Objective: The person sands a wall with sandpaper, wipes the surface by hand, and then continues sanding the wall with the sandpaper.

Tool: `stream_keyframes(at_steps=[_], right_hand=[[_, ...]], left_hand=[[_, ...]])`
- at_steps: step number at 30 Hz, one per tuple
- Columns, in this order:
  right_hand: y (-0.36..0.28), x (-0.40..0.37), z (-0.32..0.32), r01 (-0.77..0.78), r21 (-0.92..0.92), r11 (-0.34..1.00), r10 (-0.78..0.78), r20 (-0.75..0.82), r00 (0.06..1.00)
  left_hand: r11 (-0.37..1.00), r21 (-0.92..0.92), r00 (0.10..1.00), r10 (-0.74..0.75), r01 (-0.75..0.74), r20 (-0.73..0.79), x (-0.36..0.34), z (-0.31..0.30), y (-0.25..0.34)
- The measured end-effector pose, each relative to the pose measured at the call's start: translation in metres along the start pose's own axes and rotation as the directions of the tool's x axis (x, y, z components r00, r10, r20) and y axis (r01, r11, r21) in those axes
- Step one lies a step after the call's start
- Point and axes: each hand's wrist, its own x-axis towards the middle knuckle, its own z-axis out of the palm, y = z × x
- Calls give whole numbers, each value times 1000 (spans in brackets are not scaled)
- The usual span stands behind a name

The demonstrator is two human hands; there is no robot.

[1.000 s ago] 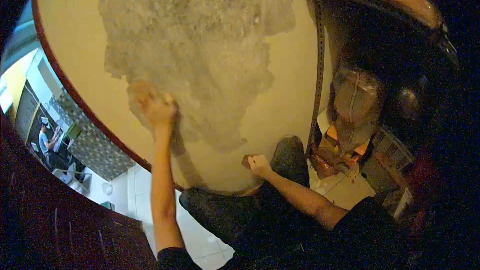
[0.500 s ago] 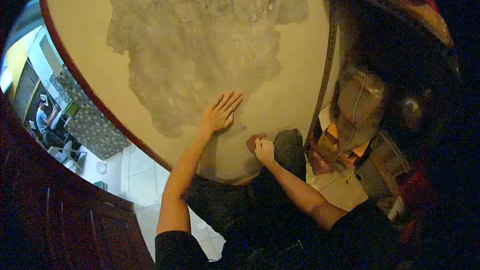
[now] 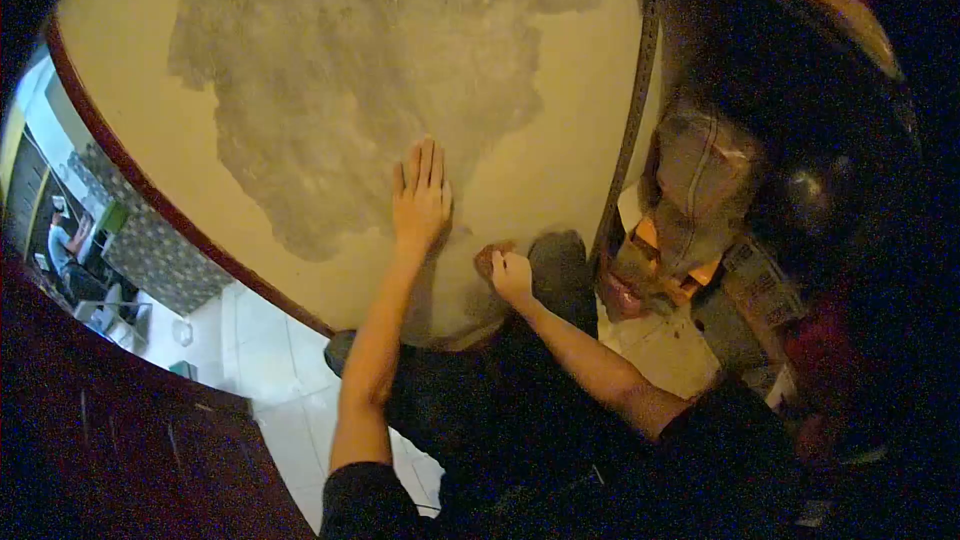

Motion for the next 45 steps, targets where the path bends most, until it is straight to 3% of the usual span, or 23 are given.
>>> stream_keyframes(at_steps=[2,3,5,9,11,14,17,19,21,23,24,25,26,27,29,30,31,33,36,38,39,41,45], right_hand=[[-4,4,-5,-288,46,956,283,94,954],[-3,3,-5,-286,43,957,281,100,954],[-2,4,-4,-435,119,893,425,97,900],[0,11,-1,-446,81,892,441,68,895],[-4,14,-7,-292,98,951,297,-41,954],[-7,39,-23,-319,187,929,326,-6,946],[-3,64,-29,-370,167,914,371,24,928],[10,95,-23,-297,126,947,298,8,954],[-11,161,-39,-115,385,916,193,-170,966],[-25,201,-35,-192,814,549,369,-30,929],[-17,210,-28,-206,810,550,372,-17,928],[-8,219,-20,-68,518,853,144,-108,984],[-2,218,-14,128,144,981,-115,-99,988],[-1,211,-11,129,146,981,-117,-90,989],[5,187,4,391,86,916,-400,134,907],[17,164,23,447,162,880,-473,196,859],[20,153,23,444,162,882,-470,205,859],[23,146,14,634,133,762,-636,341,692],[26,182,-2,664,42,747,-635,342,693],[24,216,-12,626,-14,780,-611,200,766],[21,234,-15,626,-4,780,-610,216,762],[17,251,-13,444,-135,886,-441,51,896],[-3,204,5,362,-3,932,-360,76,930]], left_hand=[[980,59,981,191,-188,-38,-6,17,-1],[982,55,982,185,-183,-36,-16,37,-6],[933,56,932,358,-355,-52,-33,67,-15],[916,68,917,398,-396,-27,-45,61,-26],[947,132,955,295,-294,8,-38,54,-30],[984,129,987,133,-121,-86,-19,16,-26],[981,133,990,139,-139,7,-31,26,-22],[971,127,979,203,-202,-1,-51,52,-24],[957,118,964,267,-265,-4,-72,66,-24],[974,-40,971,227,-225,78,-92,71,-18],[974,-50,971,223,-219,88,-102,77,-16],[988,-84,981,137,-127,134,-112,84,-16],[993,-112,982,51,-31,180,-121,86,-16],[993,-115,982,45,-23,185,-130,88,-19],[973,-20,964,-224,229,146,-154,86,-25],[972,-23,962,-227,233,153,-165,84,-28],[953,15,949,-302,302,95,-175,82,-32],[924,43,924,-382,381,27,-174,76,-38],[907,-15,907,-420,420,-19,-173,70,-46],[896,3,896,-444,444,10,-176,73,-43],[891,1,891,-453,453,27,-175,71,-39],[900,-28,900,-435,435,3,-171,64,-31],[900,-55,901,-431,433,41,-174,61,-29]])
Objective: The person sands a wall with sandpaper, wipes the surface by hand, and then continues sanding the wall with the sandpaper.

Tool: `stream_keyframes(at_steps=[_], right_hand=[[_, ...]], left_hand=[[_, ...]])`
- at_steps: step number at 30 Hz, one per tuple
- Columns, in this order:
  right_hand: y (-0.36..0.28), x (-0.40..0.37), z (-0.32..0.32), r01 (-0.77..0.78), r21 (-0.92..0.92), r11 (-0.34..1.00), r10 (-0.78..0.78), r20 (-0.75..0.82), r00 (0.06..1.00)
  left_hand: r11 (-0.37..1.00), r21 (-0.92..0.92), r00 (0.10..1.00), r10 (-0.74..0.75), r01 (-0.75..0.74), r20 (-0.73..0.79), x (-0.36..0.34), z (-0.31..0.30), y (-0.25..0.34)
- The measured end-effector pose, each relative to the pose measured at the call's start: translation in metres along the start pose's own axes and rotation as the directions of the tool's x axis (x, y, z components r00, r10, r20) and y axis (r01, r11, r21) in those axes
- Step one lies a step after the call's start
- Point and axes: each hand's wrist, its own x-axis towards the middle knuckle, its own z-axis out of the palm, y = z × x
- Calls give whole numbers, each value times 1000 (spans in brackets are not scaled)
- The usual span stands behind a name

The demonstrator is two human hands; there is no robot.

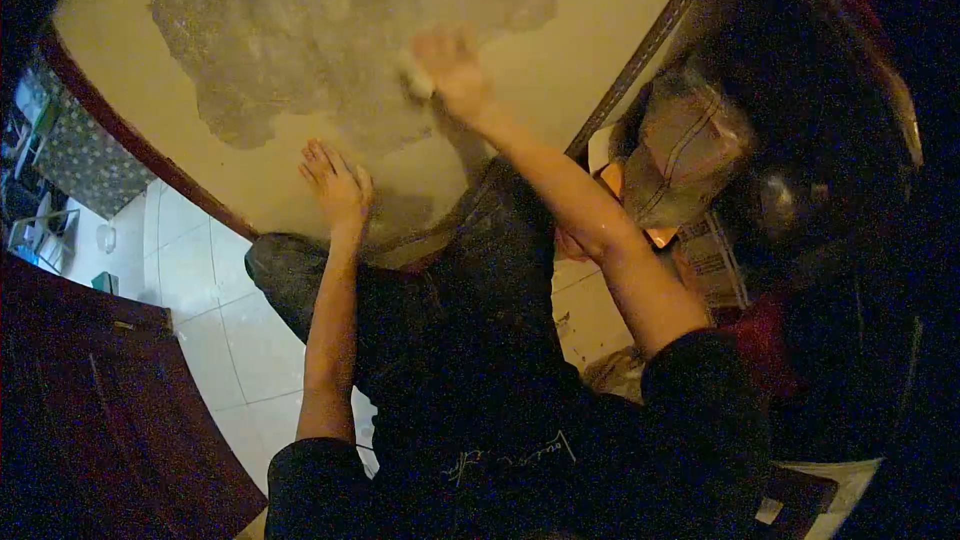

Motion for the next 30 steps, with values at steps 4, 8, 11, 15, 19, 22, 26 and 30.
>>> stream_keyframes(at_steps=[4,8,11,15,19,22,26,30], right_hand=[[18,-22,18,516,123,848,-523,361,772],[47,35,-14,220,-116,969,-206,121,971],[43,62,-27,58,-79,995,-69,-143,987],[24,-15,25,172,-49,984,-152,272,950],[29,-27,0,632,168,757,-647,329,688],[38,-7,0,395,73,916,-395,343,852],[47,41,-13,223,-67,972,-223,15,975],[4,-7,14,179,46,983,-185,225,957]], left_hand=[[999,-32,1000,16,-17,-12,7,1,-5],[999,-33,999,30,-31,-13,4,3,-3],[1000,-22,1000,22,-22,-12,5,2,1],[1000,-20,1000,7,-7,-9,6,3,2],[999,-29,1000,14,-14,-9,4,-6,3],[1000,-20,1000,5,-5,1,9,0,-1],[999,-33,999,-3,4,48,5,-7,3],[1000,-22,1000,19,-19,-5,3,1,3]])
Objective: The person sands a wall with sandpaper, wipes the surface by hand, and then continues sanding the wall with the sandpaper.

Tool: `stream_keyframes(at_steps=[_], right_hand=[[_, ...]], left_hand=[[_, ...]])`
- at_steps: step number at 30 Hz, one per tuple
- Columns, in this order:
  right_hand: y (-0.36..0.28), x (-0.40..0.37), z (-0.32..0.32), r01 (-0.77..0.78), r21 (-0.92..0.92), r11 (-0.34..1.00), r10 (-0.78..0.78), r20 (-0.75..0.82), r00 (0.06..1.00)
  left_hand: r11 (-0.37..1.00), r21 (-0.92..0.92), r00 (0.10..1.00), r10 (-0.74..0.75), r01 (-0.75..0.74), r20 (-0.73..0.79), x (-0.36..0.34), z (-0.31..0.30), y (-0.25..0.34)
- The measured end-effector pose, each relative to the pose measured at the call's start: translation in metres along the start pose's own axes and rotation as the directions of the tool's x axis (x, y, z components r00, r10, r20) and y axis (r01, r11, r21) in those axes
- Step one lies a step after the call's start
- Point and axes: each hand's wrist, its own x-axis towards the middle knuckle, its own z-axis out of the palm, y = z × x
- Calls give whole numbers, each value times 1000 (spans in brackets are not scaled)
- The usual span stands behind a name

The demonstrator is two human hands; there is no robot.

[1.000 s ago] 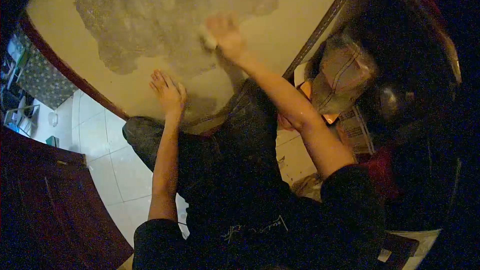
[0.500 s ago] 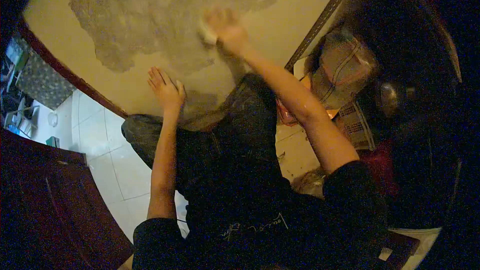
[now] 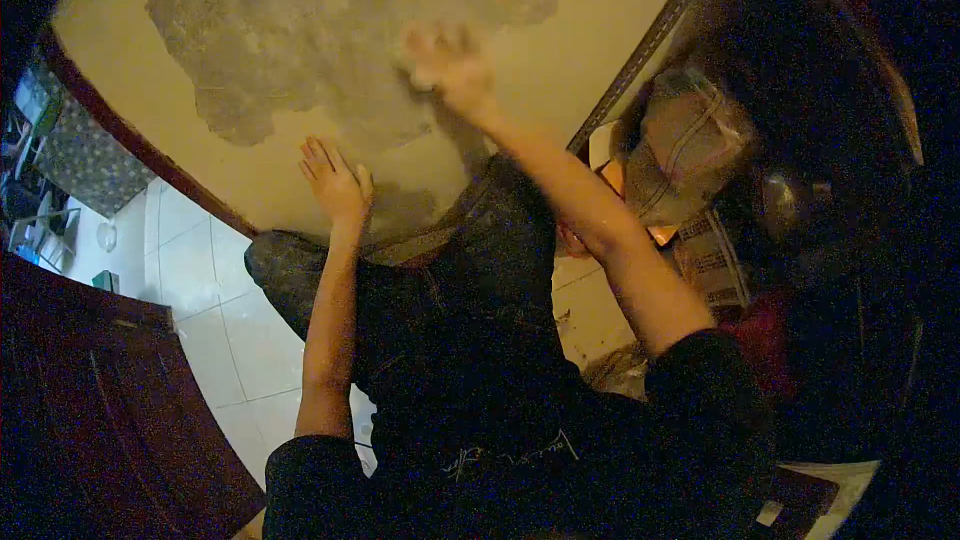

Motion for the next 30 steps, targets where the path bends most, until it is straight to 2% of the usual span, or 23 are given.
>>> stream_keyframes(at_steps=[1,2,4,5,6,8,10,11,13,15,16,17,19,20,22,23,24,26,27,29,30], right_hand=[[-6,-20,21,79,-12,997,-75,214,974],[-6,-27,19,79,-19,997,-73,205,976],[-2,-37,9,350,114,930,-365,153,918],[1,-29,3,295,130,947,-320,267,909],[10,-19,-6,304,133,943,-329,268,906],[31,2,-25,158,-273,949,-144,73,987],[42,28,-42,-57,-19,998,51,-240,969],[40,30,-48,-62,-14,998,57,-232,971],[34,37,-55,-200,-61,978,170,-323,931],[5,18,-27,-298,-26,954,279,-284,917],[-7,-2,-10,-178,-220,959,177,-24,984],[-15,-25,7,-14,-369,929,114,252,961],[-10,-57,22,321,-127,939,-281,258,924],[-4,-54,18,319,-131,938,-280,253,926],[11,-44,14,196,-249,948,-115,306,945],[21,-24,-5,74,-157,985,-58,104,993],[31,-1,-27,-40,-37,999,36,-85,996],[55,23,-33,-210,-177,962,179,-177,968],[53,29,-36,-218,-176,960,188,-172,967],[43,42,-35,-332,-32,943,305,-320,897],[29,35,-23,-273,-84,958,241,-275,931]], left_hand=[[1000,-11,1000,7,-7,3,0,-1,-1],[1000,-20,1000,13,-13,-3,2,-1,-3],[999,-29,1000,12,-13,-8,-1,3,-9],[999,-38,1000,4,-4,1,0,6,-10],[999,-38,1000,-5,5,-2,4,6,-8],[999,-38,999,22,-23,-28,1,4,-8],[1000,-16,1000,8,-9,-22,1,1,-4],[1000,6,999,1,-1,-36,0,3,-4],[1000,0,999,3,-3,-48,0,5,-3],[1000,-6,997,9,-9,-78,3,5,-4],[1000,-8,998,6,-7,-69,3,4,-4],[1000,-8,998,9,-10,-57,2,3,-4],[1000,0,999,15,-15,-43,2,2,-6],[1000,7,1000,13,-13,-17,4,1,-6],[1000,7,1000,-7,7,-7,9,2,-6],[1000,4,999,-24,24,27,3,1,-6],[1000,5,998,-29,29,53,-4,-2,-5],[1000,-4,1000,1,-1,13,3,-1,-3],[1000,-3,1000,6,-6,22,3,0,-3],[999,-43,1000,4,-5,-23,3,0,-1],[999,-45,1000,4,-5,-23,2,0,-1]])
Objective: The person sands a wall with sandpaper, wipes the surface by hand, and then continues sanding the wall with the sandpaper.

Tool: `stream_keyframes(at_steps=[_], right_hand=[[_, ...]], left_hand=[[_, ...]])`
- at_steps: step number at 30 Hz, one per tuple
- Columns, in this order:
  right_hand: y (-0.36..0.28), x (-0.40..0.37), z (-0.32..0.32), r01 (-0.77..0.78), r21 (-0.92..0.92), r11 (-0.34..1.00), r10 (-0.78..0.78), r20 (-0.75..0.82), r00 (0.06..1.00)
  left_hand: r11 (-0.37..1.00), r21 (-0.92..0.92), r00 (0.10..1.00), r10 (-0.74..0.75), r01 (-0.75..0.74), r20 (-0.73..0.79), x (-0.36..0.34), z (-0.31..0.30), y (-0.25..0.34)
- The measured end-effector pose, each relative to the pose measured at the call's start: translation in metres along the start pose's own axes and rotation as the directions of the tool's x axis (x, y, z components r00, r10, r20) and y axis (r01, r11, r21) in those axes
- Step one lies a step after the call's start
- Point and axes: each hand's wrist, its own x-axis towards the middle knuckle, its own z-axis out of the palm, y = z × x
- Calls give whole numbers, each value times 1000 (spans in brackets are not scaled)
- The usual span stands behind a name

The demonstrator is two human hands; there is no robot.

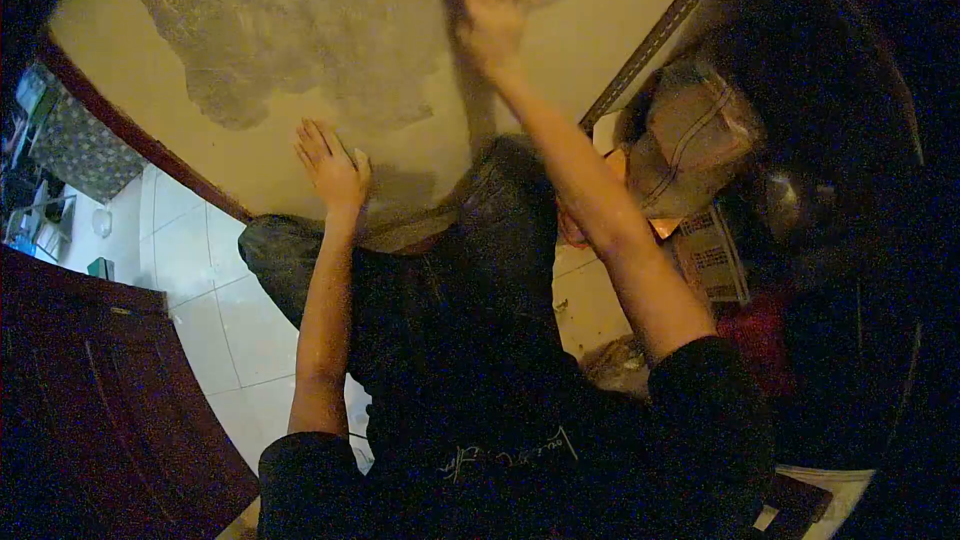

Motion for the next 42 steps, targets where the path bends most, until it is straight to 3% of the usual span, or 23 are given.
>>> stream_keyframes(at_steps=[1,3,5,9,11,13,14,16,17,19,21,23,26,28,31,32,33,35,37,38,39,41,42], right_hand=[[-11,-24,9,77,-31,997,-76,38,996],[-20,-84,24,287,129,949,-314,452,835],[-21,-103,18,393,316,863,-495,384,779],[0,-79,8,386,382,840,-525,387,758],[20,-38,4,506,-16,862,-485,258,835],[28,0,-4,198,97,975,-208,117,971],[23,15,-14,194,98,976,-206,124,971],[6,36,-25,14,27,1000,-9,-168,986],[-3,25,-19,8,69,998,3,-151,988],[-27,-16,-12,53,21,998,-57,362,930],[-21,-79,13,482,190,855,-517,362,775],[-18,-109,19,440,362,822,-561,386,732],[4,-94,27,524,323,788,-611,307,730],[8,-38,-14,425,255,869,-485,263,834],[35,18,-14,199,30,980,-201,79,977],[46,29,-13,122,-23,992,-122,-30,992],[40,33,-21,119,-26,993,-119,-23,993],[18,36,-30,65,70,995,-55,-135,989],[-7,-15,-12,145,150,978,-138,-57,989],[-12,-45,-6,267,155,951,-292,175,940],[-14,-76,2,379,184,907,-421,394,817],[-6,-135,25,388,395,832,-531,368,763],[-3,-130,23,395,389,832,-531,359,767]], left_hand=[[1000,4,1000,-8,8,6,1,0,0],[1000,5,1000,-5,5,0,2,-2,-1],[1000,13,1000,13,-13,25,2,-2,-6],[1000,4,1000,16,-16,12,0,1,-6],[999,42,1000,7,-7,12,-1,7,-7],[999,32,1000,-9,8,25,1,0,-2],[999,26,999,-23,22,27,2,-2,-1],[1000,23,1000,-11,11,15,2,3,-3],[1000,23,1000,3,-2,-6,1,3,-3],[999,48,1000,6,-6,7,1,0,-2],[997,74,1000,15,-15,5,1,-2,-2],[1000,19,999,-16,16,37,2,-3,-2],[1000,12,1000,6,-7,20,3,-7,-1],[1000,5,1000,-5,5,28,1,-2,-5],[1000,18,1000,-10,9,24,0,4,-5],[999,43,1000,1,-1,6,0,4,-4],[999,39,1000,1,-2,13,-1,2,-1],[1000,21,1000,-6,6,-11,2,-1,1],[1000,25,1000,0,0,4,0,3,-4],[999,32,1000,5,-5,21,0,4,-8],[999,33,1000,10,-10,9,-2,5,-10],[999,38,999,6,-7,37,-3,4,-13],[999,40,1000,11,-12,25,-3,2,-13]])
